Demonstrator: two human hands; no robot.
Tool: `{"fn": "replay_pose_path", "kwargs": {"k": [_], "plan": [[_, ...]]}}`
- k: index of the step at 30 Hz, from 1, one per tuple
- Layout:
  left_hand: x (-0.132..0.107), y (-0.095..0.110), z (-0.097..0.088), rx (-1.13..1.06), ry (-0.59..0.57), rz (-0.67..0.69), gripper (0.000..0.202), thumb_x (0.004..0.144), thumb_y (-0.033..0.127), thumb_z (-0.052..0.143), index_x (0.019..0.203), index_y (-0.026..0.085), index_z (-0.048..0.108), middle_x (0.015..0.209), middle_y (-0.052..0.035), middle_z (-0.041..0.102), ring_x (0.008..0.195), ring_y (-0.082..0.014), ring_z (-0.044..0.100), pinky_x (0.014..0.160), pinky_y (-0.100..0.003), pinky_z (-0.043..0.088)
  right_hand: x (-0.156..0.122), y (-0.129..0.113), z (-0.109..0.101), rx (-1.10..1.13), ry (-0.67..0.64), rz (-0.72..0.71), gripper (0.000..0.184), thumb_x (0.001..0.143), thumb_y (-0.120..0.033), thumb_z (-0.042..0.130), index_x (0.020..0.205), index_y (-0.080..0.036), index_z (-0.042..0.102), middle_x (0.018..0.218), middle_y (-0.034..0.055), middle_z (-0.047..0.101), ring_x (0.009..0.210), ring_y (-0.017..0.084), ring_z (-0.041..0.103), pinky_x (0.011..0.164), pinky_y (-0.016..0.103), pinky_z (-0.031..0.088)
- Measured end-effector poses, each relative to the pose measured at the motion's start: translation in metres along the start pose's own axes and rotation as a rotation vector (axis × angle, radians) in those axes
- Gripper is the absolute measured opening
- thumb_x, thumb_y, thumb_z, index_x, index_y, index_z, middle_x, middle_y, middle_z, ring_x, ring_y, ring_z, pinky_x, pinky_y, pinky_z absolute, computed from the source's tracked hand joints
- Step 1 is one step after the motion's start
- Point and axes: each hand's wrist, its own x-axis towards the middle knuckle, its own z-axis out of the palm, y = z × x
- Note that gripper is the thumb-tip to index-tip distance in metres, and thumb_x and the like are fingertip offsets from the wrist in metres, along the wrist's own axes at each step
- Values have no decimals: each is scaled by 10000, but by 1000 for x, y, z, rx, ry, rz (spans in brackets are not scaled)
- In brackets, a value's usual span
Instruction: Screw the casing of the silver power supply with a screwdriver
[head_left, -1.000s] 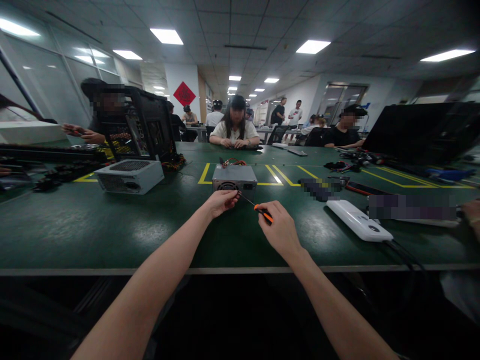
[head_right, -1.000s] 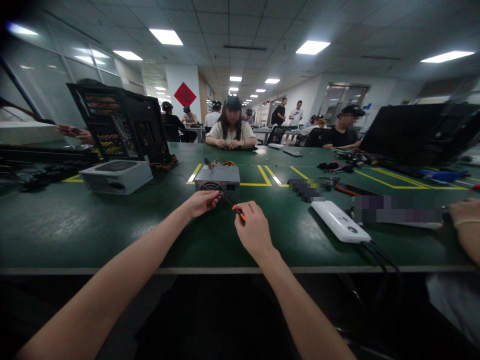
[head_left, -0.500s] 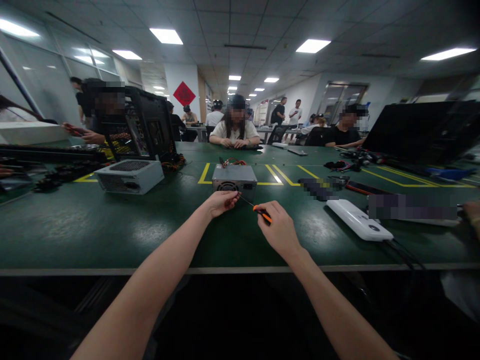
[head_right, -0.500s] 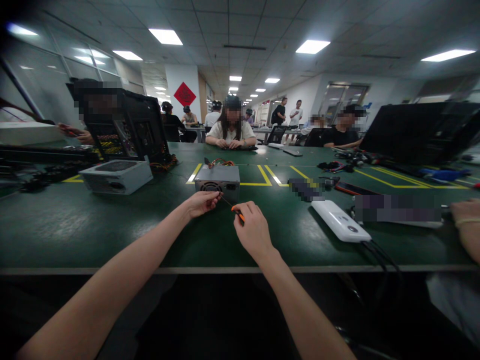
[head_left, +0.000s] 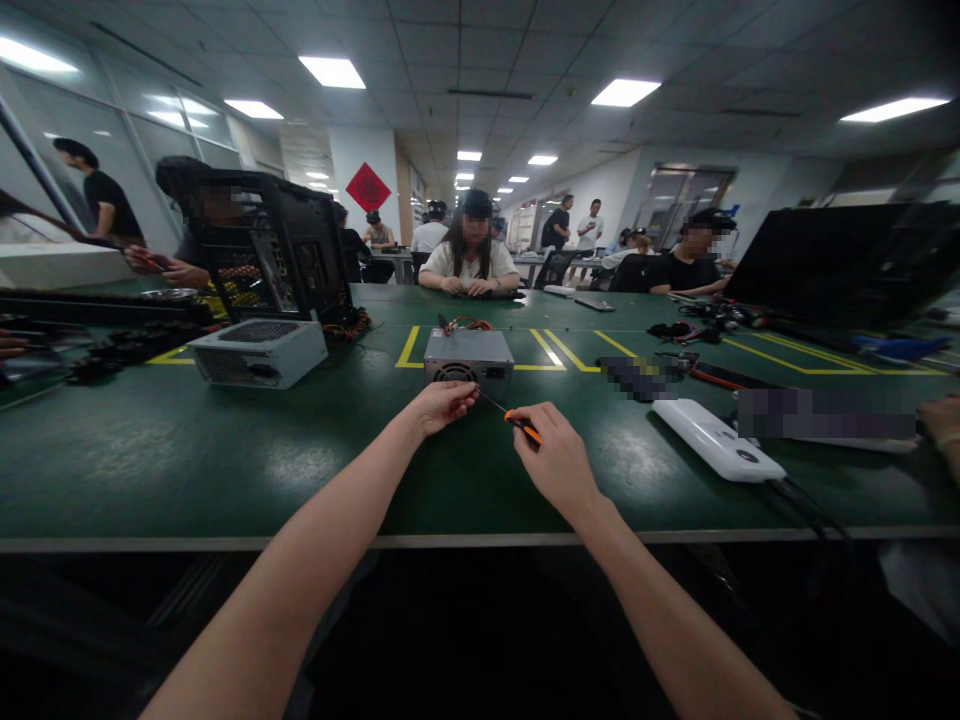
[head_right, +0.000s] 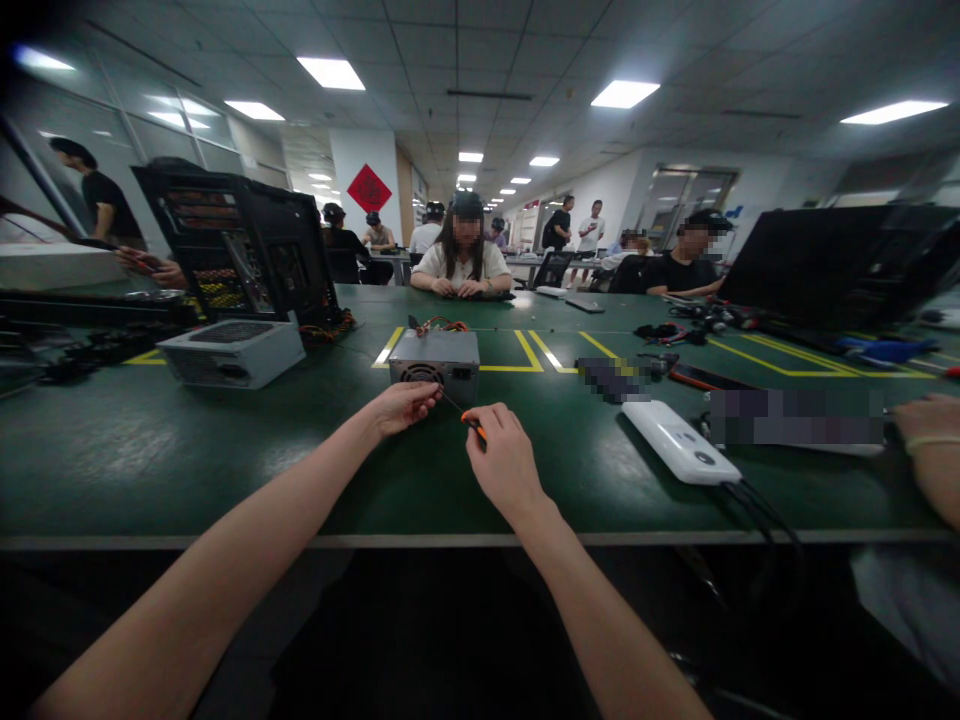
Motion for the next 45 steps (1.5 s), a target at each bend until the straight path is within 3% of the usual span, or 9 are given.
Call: {"fn": "replay_pose_path", "kwargs": {"k": [6,16,29,45], "plan": [[2,-1,4,-35,2,-24,53,762,133,605,718,103,603,686,-24,602,509,-23,531,427,-99,398,0,0,3,-13,-10,7,176,793,-123,427,925,-176,532,905,71,542,857,189,528,786,340,441],[17,-8,16,-20,105,64,95,781,175,587,777,110,656,933,-71,650,479,13,504,356,-81,298,3,2,5,-38,23,47,172,800,-123,406,926,-170,514,909,74,536,847,186,527,784,337,442],[23,-8,22,-28,111,90,121,790,180,571,812,100,659,944,-107,662,462,2,498,353,-87,291,7,2,10,-75,25,71,183,800,-125,395,936,-172,509,926,83,534,853,195,523,777,341,438],[21,-9,22,15,134,73,124,798,167,555,797,105,662,911,-94,667,468,1,514,366,-81,323,10,2,11,-75,9,87,181,800,-119,403,942,-169,502,928,79,527,857,193,526,773,340,448]]}}
